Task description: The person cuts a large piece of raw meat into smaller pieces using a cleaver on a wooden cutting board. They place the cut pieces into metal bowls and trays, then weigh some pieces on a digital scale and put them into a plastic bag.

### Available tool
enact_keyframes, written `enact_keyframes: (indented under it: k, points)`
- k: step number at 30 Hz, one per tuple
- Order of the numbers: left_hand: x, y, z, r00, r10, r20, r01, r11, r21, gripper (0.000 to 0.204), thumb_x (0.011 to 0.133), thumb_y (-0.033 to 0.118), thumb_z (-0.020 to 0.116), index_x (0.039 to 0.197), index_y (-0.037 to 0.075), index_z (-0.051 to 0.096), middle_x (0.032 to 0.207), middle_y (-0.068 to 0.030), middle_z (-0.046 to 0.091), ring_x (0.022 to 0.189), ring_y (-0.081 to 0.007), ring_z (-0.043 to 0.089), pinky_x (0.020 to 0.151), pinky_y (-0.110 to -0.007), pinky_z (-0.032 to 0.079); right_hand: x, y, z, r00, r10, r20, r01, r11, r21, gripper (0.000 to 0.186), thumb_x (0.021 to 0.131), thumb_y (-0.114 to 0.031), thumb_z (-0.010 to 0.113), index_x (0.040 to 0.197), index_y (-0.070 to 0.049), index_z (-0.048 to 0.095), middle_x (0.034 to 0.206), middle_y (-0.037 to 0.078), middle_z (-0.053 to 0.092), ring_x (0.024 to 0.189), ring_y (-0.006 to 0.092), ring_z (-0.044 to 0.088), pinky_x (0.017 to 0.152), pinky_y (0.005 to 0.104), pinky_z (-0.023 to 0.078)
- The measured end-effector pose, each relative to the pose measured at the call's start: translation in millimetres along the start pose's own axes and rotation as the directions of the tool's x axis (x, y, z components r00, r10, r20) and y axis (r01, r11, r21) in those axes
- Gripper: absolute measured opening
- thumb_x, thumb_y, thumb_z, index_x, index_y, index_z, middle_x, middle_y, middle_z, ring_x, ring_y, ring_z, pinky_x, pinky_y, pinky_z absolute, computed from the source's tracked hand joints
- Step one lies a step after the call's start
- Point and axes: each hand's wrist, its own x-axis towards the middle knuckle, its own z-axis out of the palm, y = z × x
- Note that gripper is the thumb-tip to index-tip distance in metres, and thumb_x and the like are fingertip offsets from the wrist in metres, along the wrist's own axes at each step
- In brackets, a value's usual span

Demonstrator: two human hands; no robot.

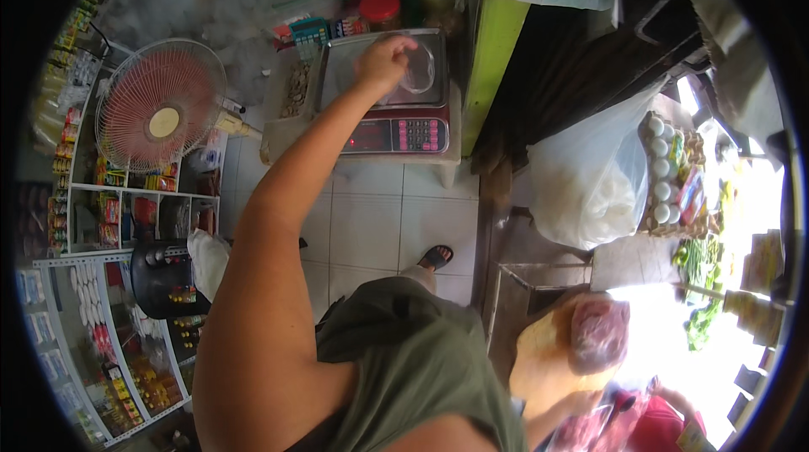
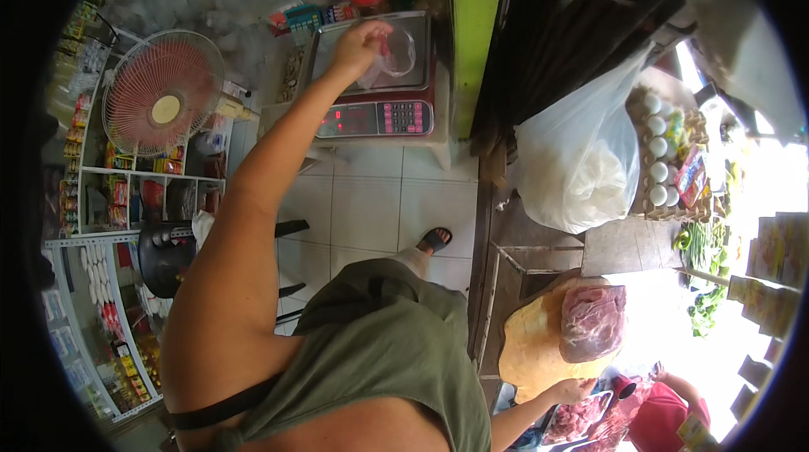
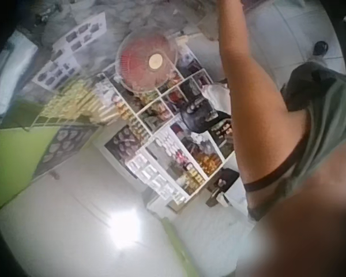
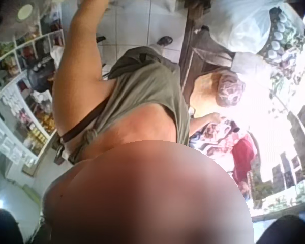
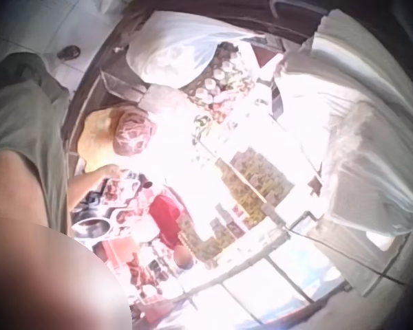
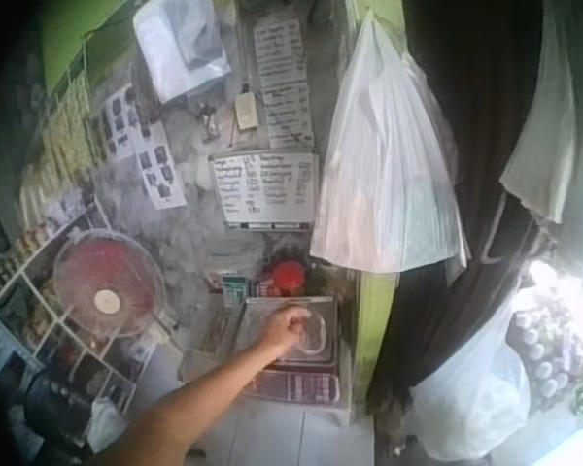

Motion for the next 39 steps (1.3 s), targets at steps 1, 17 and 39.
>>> enact_keyframes:
  k: [1, 17, 39]
  points:
    - [-8.4, 3.1, 5.7, 0.997, 0.036, -0.067, -0.036, 0.999, 0.002, 0.032, 0.080, -0.004, 0.057, 0.107, 0.007, 0.070, 0.113, -0.0133, 0.065, 0.092, -0.0253, 0.065, 0.078, -0.038, 0.052, -4.5, 15.0, 7.5, 0.998, 0.006, 0.057, 0.001, 0.994, -0.110, 0.041, 0.092, -0.005, 0.045, 0.128, 0.003, 0.062, 0.109, 0.018, 0.071, 0.088, 0.0315, 0.066, 0.079, 0.0396, 0.052]
    - [-198.7, -35.9, 132.6, 0.976, -0.167, 0.140, 0.055, 0.811, 0.583, 0.056, 0.089, 0.024, 0.067, 0.140, 0.011, 0.052, 0.099, -0.0158, 0.055, 0.098, -0.0332, 0.051, 0.089, -0.043, 0.045, -96.1, 3.9, 55.3, 0.976, 0.074, 0.203, -0.056, 0.994, -0.096, 0.056, 0.083, -0.007, 0.037, 0.134, 0.000, 0.058, 0.141, 0.029, 0.050, 0.130, 0.0451, 0.046, 0.111, 0.0465, 0.037]
    - [-193.1, -24.8, 123.5, 0.947, -0.311, 0.085, 0.184, 0.737, 0.650, 0.052, 0.093, 0.033, 0.064, 0.141, 0.016, 0.055, 0.110, -0.0124, 0.054, 0.103, -0.0310, 0.049, 0.091, -0.042, 0.044, -98.4, 6.3, 58.2, 0.964, 0.059, 0.260, -0.023, 0.990, -0.142, 0.057, 0.083, -0.009, 0.039, 0.136, 0.005, 0.054, 0.142, 0.030, 0.048, 0.132, 0.0447, 0.045, 0.113, 0.0464, 0.034]
